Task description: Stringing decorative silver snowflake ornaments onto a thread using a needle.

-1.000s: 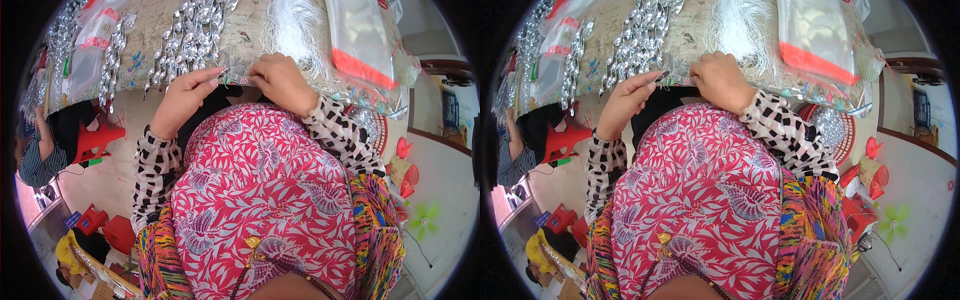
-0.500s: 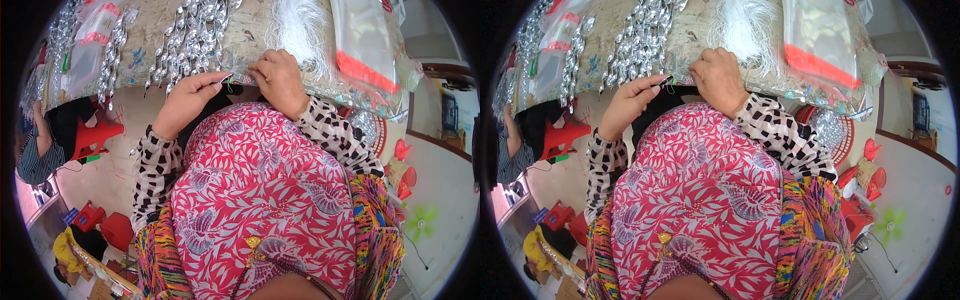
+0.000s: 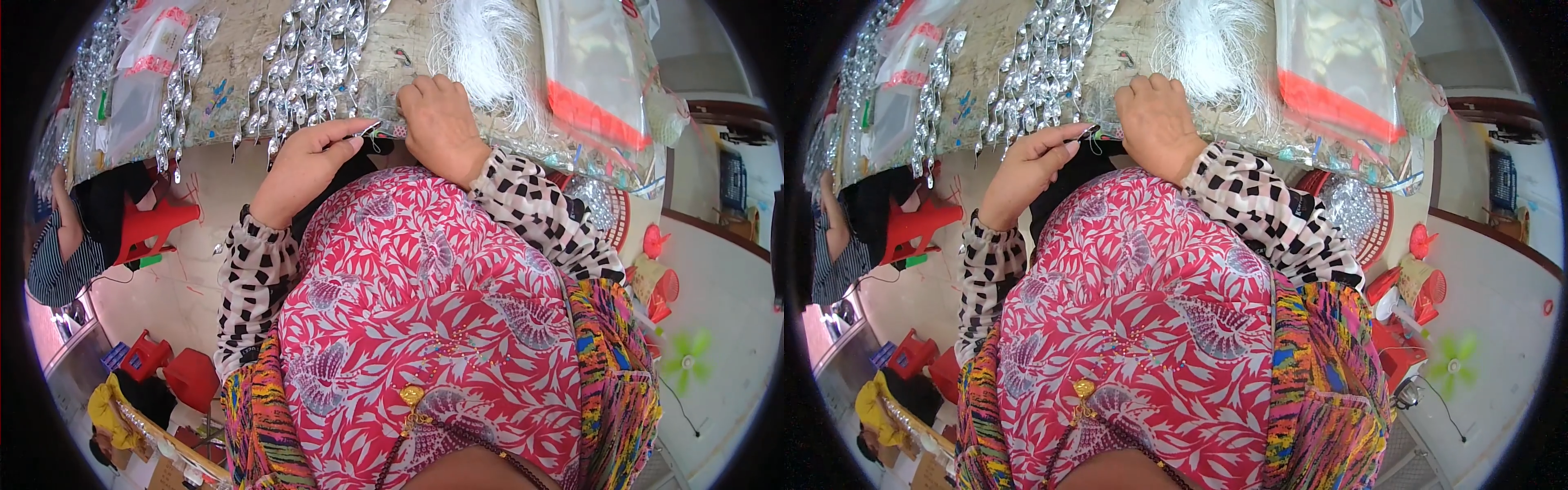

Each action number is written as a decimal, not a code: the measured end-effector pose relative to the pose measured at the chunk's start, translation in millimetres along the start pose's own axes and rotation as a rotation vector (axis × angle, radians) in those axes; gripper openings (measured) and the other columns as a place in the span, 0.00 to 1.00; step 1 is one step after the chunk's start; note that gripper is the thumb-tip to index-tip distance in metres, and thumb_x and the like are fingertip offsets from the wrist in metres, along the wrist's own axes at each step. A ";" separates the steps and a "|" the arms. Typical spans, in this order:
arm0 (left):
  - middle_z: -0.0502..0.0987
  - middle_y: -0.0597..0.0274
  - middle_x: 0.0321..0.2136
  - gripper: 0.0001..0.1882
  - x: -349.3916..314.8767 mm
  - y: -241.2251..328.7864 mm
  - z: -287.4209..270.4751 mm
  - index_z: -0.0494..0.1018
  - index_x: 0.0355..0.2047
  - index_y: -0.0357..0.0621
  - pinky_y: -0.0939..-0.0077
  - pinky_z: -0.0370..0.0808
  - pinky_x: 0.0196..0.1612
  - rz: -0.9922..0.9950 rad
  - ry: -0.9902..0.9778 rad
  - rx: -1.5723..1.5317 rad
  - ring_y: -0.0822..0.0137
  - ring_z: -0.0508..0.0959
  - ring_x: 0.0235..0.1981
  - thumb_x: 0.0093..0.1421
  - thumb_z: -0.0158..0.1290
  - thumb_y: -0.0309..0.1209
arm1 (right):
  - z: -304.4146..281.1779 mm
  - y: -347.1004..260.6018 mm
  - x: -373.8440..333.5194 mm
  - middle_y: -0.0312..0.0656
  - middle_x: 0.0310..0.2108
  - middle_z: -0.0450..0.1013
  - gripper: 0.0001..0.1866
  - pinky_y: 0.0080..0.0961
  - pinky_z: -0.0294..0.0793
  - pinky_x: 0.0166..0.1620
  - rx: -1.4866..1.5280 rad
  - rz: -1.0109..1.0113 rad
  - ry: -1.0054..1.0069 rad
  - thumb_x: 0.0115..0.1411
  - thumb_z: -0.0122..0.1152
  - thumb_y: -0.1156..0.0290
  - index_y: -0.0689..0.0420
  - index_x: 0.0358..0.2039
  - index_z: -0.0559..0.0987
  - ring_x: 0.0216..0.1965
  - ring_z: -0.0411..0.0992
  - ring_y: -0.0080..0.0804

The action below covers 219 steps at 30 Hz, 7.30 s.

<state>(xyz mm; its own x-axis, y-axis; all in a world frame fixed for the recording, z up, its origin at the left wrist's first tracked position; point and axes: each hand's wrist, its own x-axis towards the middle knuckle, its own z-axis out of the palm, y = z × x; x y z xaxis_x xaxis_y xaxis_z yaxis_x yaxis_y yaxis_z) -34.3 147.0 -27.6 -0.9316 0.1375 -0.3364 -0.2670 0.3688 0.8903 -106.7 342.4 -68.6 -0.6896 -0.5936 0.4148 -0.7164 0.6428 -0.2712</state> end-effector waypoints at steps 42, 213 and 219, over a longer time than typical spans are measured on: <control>0.68 0.79 0.22 0.17 -18.2 -0.6 -5.8 0.73 0.51 0.50 0.89 0.61 0.25 -0.051 0.031 -0.254 0.85 0.62 0.21 0.61 0.49 0.30 | -22.6 17.4 1.8 0.38 0.28 0.68 0.04 0.24 0.65 0.38 0.685 0.310 -0.102 0.56 0.54 0.76 0.62 0.32 0.71 0.32 0.66 0.27; 0.69 0.78 0.19 0.03 -15.4 31.1 32.7 0.74 0.33 0.44 0.90 0.50 0.15 -0.218 -0.057 -0.751 0.88 0.58 0.13 0.59 0.53 0.28 | -54.1 -12.2 -24.7 0.30 0.29 0.67 0.10 0.13 0.65 0.36 1.163 0.395 -0.305 0.65 0.51 0.66 0.61 0.35 0.72 0.31 0.64 0.14; 0.68 0.78 0.18 0.03 -15.6 30.4 33.2 0.73 0.32 0.44 0.90 0.51 0.15 -0.209 -0.048 -0.780 0.87 0.58 0.13 0.59 0.53 0.28 | -56.9 -16.8 -24.1 0.28 0.28 0.65 0.09 0.13 0.62 0.32 1.141 0.373 -0.339 0.65 0.53 0.67 0.61 0.35 0.72 0.30 0.60 0.12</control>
<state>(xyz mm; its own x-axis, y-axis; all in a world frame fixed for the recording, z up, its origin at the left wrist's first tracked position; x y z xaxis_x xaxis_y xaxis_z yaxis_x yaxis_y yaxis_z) -19.7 186.7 -5.5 -0.8363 0.1825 -0.5170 -0.5465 -0.3534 0.7593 -72.1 373.5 -24.7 -0.7418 -0.6689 -0.0483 -0.0371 0.1128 -0.9929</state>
